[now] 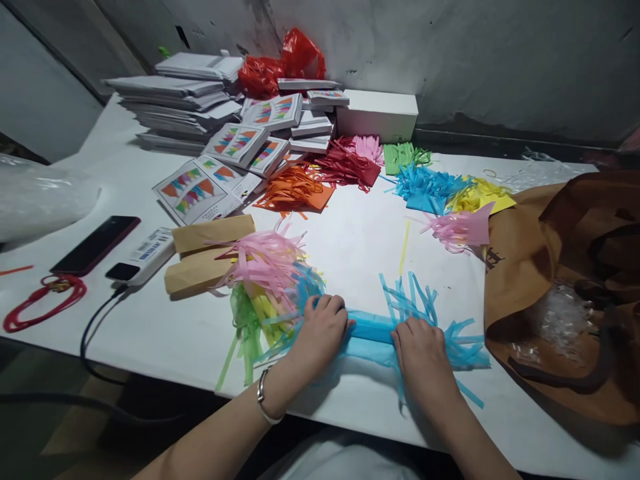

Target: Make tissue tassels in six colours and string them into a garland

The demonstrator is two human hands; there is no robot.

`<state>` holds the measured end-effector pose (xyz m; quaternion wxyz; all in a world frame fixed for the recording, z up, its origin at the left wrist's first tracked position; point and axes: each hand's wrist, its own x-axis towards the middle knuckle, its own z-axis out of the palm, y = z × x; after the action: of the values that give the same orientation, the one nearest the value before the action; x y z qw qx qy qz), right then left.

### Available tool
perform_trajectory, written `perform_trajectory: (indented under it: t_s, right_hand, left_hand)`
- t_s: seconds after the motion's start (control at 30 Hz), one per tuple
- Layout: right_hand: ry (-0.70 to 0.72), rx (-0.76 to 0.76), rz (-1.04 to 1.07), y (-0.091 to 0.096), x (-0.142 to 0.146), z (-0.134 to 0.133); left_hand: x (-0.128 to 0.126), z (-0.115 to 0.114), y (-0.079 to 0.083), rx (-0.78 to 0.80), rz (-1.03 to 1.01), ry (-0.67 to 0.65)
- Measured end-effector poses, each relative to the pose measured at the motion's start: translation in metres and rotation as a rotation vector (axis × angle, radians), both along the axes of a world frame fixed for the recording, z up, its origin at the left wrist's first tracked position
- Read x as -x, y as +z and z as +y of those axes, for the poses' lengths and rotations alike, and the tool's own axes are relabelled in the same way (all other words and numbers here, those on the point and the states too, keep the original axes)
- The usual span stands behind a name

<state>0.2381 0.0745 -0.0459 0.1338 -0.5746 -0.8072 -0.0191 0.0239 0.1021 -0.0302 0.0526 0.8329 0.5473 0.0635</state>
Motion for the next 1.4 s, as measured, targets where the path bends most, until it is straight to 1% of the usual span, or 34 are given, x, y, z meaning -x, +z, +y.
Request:
perform_trajectory:
  t_s: [0.1,0.23,0.33,0.47,0.53,0.6,0.7,0.73,0.77,0.8,0.83,0.9,0.93,0.97,1.03,1.1,1.13,1.17,1.23,1.3,1.33,1.4]
  right_hand:
    - [-0.027,-0.002,-0.071,0.001,0.003,0.004]
    - [-0.070,0.003,-0.132,0.006,0.002,0.007]
    - [-0.100,0.004,-0.158,0.009,-0.006,0.005]
    - [-0.067,-0.037,-0.152,0.015,-0.020,-0.003]
    - [-0.058,-0.028,-0.123,0.021,-0.023,-0.008]
    - [-0.121,-0.031,-0.127,0.029,-0.025,-0.013]
    - [-0.258,-0.112,-0.179,0.042,-0.024,-0.018]
    - [-0.267,-0.141,-0.163,0.045,-0.022,-0.018]
    - [-0.236,-0.165,-0.120,0.047,-0.019,-0.019]
    - [-0.166,-0.185,-0.057,0.048,-0.014,-0.019]
    - [-0.061,-0.196,0.014,0.047,-0.008,-0.019]
    - [0.181,-0.205,0.111,0.040,0.007,-0.016]
    - [0.270,-0.199,0.123,0.034,0.014,-0.014]
    - [0.324,-0.187,0.119,0.028,0.021,-0.011]
    - [0.341,-0.166,0.096,0.014,0.029,-0.006]
    - [0.320,-0.153,0.094,0.004,0.029,-0.001]
    - [0.313,-0.152,0.103,0.001,0.028,0.000]
    - [0.304,-0.153,0.116,-0.001,0.026,0.001]
    - [0.279,-0.158,0.151,-0.001,0.022,0.000]
    - [0.258,-0.156,0.187,0.000,0.022,-0.001]
    - [0.255,-0.152,0.198,0.002,0.022,-0.002]
    - [0.272,-0.139,0.200,0.003,0.024,-0.003]
  left_hand:
    - [-0.005,0.009,0.004,0.028,0.060,0.029]
    - [-0.006,0.013,0.003,-0.018,0.056,0.030]
    - [-0.006,0.014,0.000,-0.041,0.033,0.024]
    - [-0.007,0.015,-0.001,-0.055,0.027,0.013]
    - [-0.008,0.016,-0.001,-0.051,0.038,0.015]
    - [-0.008,0.016,-0.001,-0.049,0.042,0.016]
    - [-0.007,0.016,-0.001,-0.045,0.051,0.020]
    - [-0.007,0.015,-0.001,-0.042,0.055,0.022]
    - [-0.008,0.015,-0.001,-0.038,0.058,0.023]
    - [-0.008,0.015,-0.001,-0.035,0.061,0.024]
    - [-0.009,0.015,-0.001,-0.032,0.063,0.024]
    - [-0.010,0.015,0.000,-0.027,0.066,0.021]
    - [-0.009,0.016,0.000,-0.026,0.067,0.020]
    - [-0.008,0.017,0.001,-0.027,0.067,0.020]
    - [-0.003,0.018,0.005,-0.035,0.070,0.034]
    - [0.004,0.018,0.013,-0.067,0.058,0.062]
    - [0.006,0.017,0.017,-0.090,0.037,0.053]
    - [0.007,0.015,0.021,-0.110,0.010,0.017]
    - [0.006,0.010,0.025,-0.134,-0.037,-0.115]
    - [0.002,0.004,0.024,-0.138,-0.040,-0.248]
    - [-0.001,0.001,0.021,-0.140,-0.032,-0.279]
    - [-0.005,-0.002,0.014,-0.143,-0.029,-0.299]
